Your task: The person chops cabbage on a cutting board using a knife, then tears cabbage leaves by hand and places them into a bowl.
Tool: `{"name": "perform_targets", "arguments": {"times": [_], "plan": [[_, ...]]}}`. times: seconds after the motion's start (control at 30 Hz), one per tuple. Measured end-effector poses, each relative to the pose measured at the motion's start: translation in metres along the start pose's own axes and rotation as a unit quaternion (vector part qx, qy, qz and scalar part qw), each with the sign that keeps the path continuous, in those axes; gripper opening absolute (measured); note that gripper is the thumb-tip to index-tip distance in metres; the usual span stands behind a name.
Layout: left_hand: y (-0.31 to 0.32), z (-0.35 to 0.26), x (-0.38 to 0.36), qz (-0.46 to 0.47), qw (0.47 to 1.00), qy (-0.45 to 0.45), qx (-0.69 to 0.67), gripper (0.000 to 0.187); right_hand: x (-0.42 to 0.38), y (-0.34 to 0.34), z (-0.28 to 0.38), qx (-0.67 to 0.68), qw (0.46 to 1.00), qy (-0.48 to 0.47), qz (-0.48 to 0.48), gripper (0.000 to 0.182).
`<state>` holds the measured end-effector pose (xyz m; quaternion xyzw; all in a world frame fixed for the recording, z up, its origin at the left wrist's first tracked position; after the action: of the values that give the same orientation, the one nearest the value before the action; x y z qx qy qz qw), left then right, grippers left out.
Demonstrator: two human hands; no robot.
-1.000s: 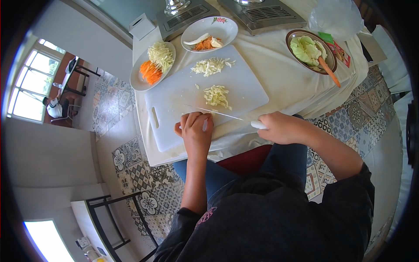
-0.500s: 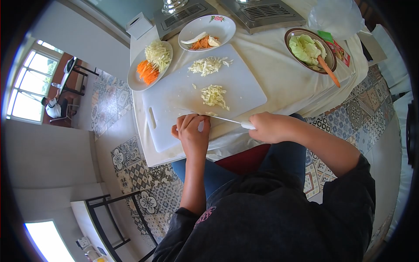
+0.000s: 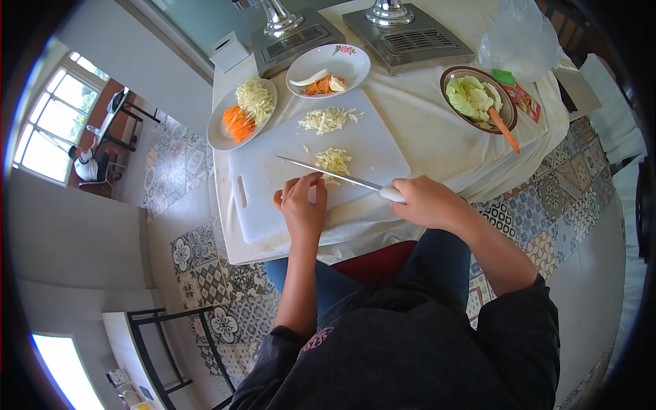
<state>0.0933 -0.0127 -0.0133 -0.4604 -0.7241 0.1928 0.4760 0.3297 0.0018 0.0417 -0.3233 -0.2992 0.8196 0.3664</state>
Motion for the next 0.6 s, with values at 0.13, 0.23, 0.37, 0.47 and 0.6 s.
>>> {"name": "perform_targets", "arguments": {"times": [0.13, 0.23, 0.37, 0.47, 0.6], "plan": [[-0.024, 0.008, 0.016, 0.060, 0.996, 0.017, -0.066, 0.027, -0.006, -0.004, -0.009, 0.079, 0.996, 0.024, -0.023, 0.029], [-0.031, 0.024, 0.050, 0.100, 0.989, 0.058, -0.092, 0.037, -0.010, 0.000, -0.016, 0.133, 0.990, 0.029, -0.045, 0.029], [-0.017, 0.037, 0.084, 0.179, 0.971, 0.144, -0.062, 0.039, -0.015, 0.015, -0.022, 0.199, 0.977, 0.027, -0.071, 0.027], [-0.008, 0.043, 0.095, 0.253, 0.960, 0.085, -0.085, 0.034, -0.017, 0.029, -0.029, 0.205, 0.976, 0.031, -0.068, 0.027], [-0.001, 0.046, 0.098, 0.242, 0.965, 0.084, -0.052, 0.030, -0.022, 0.028, -0.027, 0.203, 0.976, 0.051, -0.059, 0.027]]}}
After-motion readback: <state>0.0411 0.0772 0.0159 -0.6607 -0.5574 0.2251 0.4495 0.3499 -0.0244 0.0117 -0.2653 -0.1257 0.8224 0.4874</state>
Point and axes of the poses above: each hand's wrist, its own x-axis towards the middle knuckle, its own y-axis out of the palm, z = x × y, the point moved 2 cm from there along x, towards the middle knuckle, and after that the axes turned 5 degrees about z, right-handed, at the moved point
